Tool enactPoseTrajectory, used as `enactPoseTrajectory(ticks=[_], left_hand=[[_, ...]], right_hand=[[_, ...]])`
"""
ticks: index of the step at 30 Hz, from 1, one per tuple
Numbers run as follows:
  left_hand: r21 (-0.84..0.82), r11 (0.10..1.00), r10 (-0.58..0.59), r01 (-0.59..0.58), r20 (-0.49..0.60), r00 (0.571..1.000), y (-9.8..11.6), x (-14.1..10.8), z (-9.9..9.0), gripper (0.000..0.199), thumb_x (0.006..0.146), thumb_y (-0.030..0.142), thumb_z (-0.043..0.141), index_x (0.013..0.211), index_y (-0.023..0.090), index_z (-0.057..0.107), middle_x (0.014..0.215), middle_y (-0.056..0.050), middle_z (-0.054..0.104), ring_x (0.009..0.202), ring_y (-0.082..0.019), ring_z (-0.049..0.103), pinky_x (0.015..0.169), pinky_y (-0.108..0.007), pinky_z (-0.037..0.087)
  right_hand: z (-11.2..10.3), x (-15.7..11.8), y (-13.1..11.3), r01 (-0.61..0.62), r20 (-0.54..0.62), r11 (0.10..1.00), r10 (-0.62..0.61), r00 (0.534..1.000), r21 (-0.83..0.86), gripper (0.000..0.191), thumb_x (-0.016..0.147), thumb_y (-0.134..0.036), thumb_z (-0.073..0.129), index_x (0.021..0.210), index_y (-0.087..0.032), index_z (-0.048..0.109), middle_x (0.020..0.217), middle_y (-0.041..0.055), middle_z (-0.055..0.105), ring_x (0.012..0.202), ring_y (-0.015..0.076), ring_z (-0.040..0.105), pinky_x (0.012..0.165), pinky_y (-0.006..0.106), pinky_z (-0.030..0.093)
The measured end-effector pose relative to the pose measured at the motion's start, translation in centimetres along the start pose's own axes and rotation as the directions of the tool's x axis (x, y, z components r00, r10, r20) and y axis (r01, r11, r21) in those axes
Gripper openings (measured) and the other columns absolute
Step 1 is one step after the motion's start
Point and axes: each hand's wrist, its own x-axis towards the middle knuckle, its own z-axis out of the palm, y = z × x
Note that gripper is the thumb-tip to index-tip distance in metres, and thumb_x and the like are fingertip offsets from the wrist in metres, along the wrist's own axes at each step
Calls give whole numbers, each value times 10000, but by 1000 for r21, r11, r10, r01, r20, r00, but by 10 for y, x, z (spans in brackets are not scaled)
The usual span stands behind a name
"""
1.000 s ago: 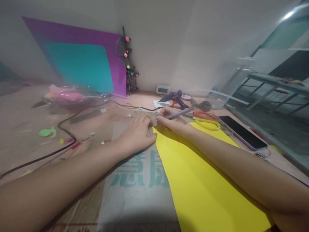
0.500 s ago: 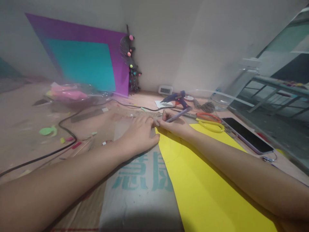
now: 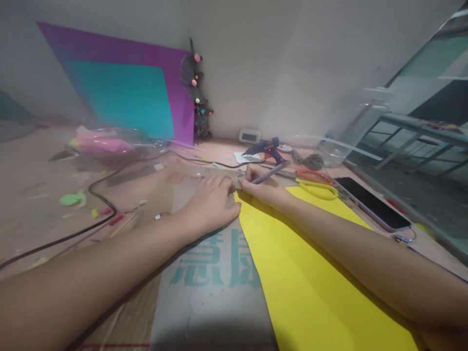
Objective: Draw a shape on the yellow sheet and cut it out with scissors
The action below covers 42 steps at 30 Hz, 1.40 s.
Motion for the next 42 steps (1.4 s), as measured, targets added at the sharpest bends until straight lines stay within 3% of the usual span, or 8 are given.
enactPoseTrajectory(ticks=[15,21,30,38,42], left_hand=[[-2,1000,-2,2,-20,1000,-1,0,1,209,802,328,586,960,191,573,1147,-121,626,1147,-326,561,1020,-497,433],[-8,1000,7,-7,-20,1000,-1,1,1,215,801,312,580,973,183,576,1132,-120,624,1132,-322,560,1009,-492,437],[16,1000,0,0,-4,1000,-1,0,0,228,817,339,586,974,174,568,1121,-125,609,1136,-323,549,1008,-483,434],[-4,1000,6,-6,-14,1000,0,0,-1,186,802,306,581,946,189,562,1108,-114,614,1130,-314,556,1000,-475,441],[-9,1000,4,-4,-17,1000,-1,0,0,204,803,327,584,953,190,566,1136,-121,620,1138,-322,556,1013,-490,435]], right_hand=[[-2,1,2,7,-31,1000,-6,1000,16,267,735,-224,604,613,-227,367,580,-45,421,586,123,390,559,279,277],[-1,0,2,3,9,1000,-3,1000,10,266,752,-235,611,620,-229,380,570,-49,416,573,121,387,556,282,275],[-1,1,5,22,-40,1000,-22,999,-9,255,714,-153,565,608,-229,346,576,-49,389,580,124,377,561,281,267],[-1,0,3,-22,-16,999,23,1000,29,263,750,-240,606,621,-229,377,582,-44,423,583,128,402,561,282,278],[0,0,4,-6,-30,1000,6,1000,-5,268,733,-206,596,612,-229,358,572,-44,408,579,127,384,556,280,263]])
